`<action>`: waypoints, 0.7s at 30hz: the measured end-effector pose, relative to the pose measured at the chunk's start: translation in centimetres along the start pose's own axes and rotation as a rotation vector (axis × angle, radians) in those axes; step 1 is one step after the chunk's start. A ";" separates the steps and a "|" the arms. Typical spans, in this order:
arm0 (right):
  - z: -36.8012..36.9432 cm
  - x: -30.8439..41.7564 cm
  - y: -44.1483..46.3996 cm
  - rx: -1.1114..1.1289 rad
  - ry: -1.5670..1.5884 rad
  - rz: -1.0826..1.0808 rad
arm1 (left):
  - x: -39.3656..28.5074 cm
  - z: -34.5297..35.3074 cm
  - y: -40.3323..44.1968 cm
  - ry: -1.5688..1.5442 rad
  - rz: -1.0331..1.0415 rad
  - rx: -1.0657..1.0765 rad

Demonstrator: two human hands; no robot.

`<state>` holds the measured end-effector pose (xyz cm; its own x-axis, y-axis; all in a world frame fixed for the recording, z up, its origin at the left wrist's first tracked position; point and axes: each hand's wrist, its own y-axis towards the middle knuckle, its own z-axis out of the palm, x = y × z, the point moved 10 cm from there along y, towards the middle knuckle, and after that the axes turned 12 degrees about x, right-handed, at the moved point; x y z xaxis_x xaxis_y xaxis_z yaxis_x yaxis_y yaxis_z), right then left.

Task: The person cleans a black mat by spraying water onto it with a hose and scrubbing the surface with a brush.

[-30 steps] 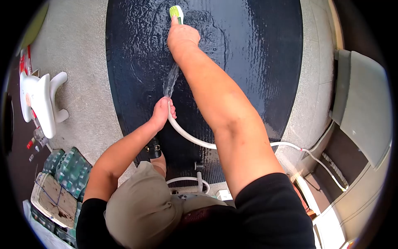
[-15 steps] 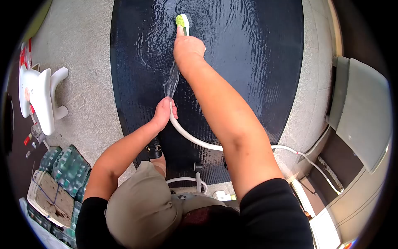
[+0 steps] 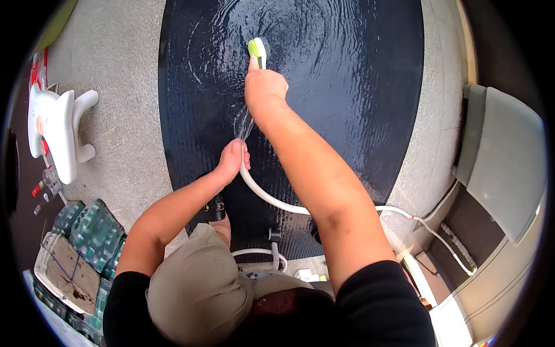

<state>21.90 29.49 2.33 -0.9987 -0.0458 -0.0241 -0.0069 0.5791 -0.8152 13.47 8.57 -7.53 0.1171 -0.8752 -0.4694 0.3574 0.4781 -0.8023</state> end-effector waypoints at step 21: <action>-5.1 -3.0 3.8 -0.239 0.226 -0.097 | 0.7 0.1 -0.2 0.028 0.015 0.038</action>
<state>24.62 35.97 2.23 -0.9786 0.0564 0.1977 -0.0873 0.7564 -0.6482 13.53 7.84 -7.69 0.0965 -0.8654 -0.4918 0.3905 0.4874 -0.7810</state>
